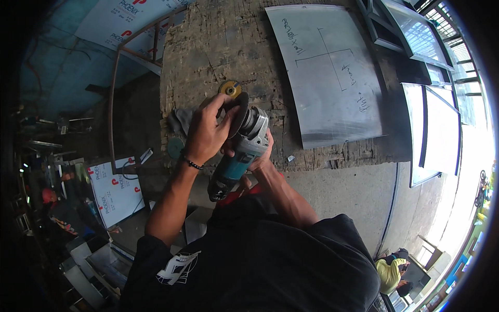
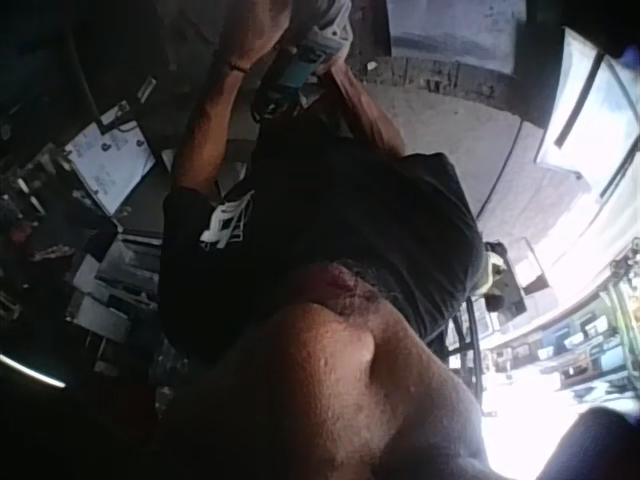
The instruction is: The recorder removes and replaces the grinding disc on a handheld angle grinder in a workshop environment.
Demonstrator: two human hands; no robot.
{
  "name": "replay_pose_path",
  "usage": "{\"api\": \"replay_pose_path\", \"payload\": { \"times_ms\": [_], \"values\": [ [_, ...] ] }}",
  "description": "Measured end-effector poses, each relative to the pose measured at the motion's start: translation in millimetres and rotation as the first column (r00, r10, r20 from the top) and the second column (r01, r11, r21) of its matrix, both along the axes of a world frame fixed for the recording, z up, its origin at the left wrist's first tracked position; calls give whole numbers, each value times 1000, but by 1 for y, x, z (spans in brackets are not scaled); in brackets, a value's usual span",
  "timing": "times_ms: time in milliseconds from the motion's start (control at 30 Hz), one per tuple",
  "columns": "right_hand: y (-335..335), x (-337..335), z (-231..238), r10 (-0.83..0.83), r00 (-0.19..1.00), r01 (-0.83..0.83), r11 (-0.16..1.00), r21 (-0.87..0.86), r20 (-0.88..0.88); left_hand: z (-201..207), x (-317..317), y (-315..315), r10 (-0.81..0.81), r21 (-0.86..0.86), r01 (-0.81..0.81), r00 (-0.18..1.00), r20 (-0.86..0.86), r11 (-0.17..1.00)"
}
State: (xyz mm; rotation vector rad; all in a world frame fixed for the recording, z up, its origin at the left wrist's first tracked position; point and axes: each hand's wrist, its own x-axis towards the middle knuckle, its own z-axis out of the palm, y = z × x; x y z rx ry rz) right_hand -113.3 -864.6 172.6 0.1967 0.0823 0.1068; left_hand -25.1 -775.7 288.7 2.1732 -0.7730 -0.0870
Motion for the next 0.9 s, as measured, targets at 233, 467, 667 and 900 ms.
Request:
{"api": "replay_pose_path", "payload": {
  "times_ms": [233, 467, 667, 900],
  "values": [
    [-10, 1, 5, 21, 997, -15, 997, -73, 79, 12, 4, 4, -211, -88, 220, 973, 94, 972],
    [-10, -1, 1, 56, 993, -35, 981, -192, 105, 3, 8, 18, -248, -166, 286, 944, 218, 944],
    [-21, -9, -20, -18, 985, -62, 889, -454, -171, 19, -6, -6, 110, -137, -203, 859, -499, 969],
    [-11, -14, -14, -50, 967, -59, 911, -409, -251, 12, -19, -7, 121, -316, -208, 954, -274, 926]
  ]
}}
